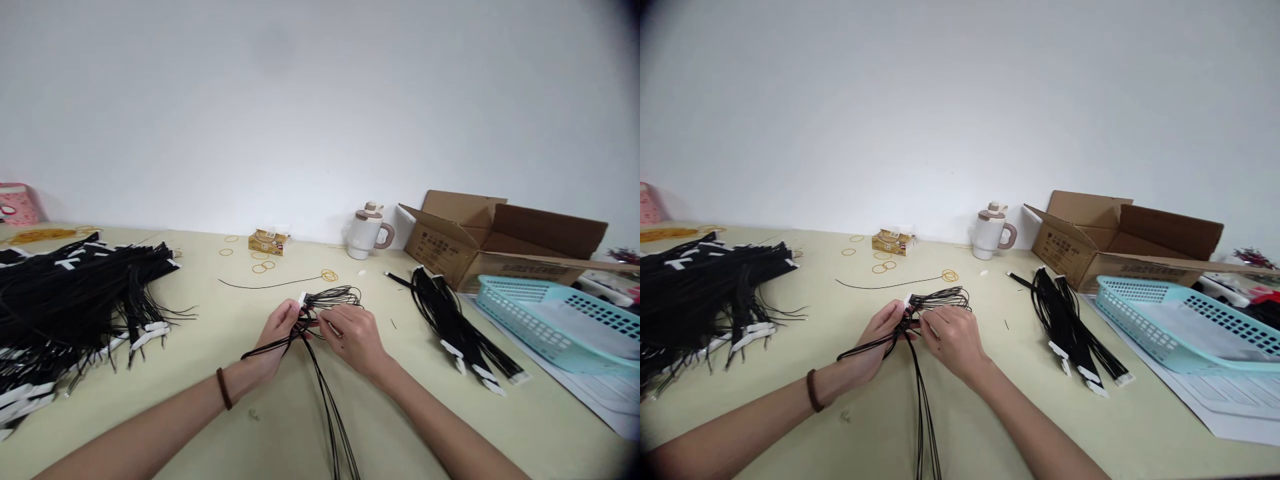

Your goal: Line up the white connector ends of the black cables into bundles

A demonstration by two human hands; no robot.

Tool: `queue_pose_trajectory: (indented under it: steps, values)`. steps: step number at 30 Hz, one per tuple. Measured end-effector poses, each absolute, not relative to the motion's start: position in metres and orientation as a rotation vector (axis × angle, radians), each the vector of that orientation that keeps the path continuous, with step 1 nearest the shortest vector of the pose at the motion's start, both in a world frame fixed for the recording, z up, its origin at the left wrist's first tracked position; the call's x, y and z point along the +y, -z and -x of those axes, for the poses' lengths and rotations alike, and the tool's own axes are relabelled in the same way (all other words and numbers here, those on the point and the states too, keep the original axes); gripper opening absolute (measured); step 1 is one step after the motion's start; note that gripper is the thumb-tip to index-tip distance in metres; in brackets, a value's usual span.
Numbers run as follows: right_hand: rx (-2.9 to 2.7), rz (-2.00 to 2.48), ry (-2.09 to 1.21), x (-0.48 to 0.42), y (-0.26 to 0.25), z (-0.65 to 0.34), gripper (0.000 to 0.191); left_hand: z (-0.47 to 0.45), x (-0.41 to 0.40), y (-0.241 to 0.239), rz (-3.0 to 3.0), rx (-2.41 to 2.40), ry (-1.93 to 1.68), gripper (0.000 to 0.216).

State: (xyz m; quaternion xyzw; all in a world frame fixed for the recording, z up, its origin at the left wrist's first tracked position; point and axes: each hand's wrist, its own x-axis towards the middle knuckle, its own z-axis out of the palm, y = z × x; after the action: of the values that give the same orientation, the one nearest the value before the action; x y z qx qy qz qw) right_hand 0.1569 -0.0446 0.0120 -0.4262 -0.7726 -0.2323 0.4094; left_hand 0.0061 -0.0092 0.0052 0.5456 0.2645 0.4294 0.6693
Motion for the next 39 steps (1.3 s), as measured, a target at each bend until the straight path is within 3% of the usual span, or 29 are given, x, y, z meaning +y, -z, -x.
queue_pose_trajectory:
  steps: [25, 39]
  values:
    - [-1.977, 1.089, 0.428, -0.046, -0.008, -0.157, 0.017, -0.008, -0.01, -0.004, -1.395, 0.59, -0.913, 0.03]
    - [-1.724, 1.321, 0.839, -0.024, -0.017, -0.218, 0.01, 0.011, 0.015, -0.005, -1.005, 0.514, -0.724, 0.016]
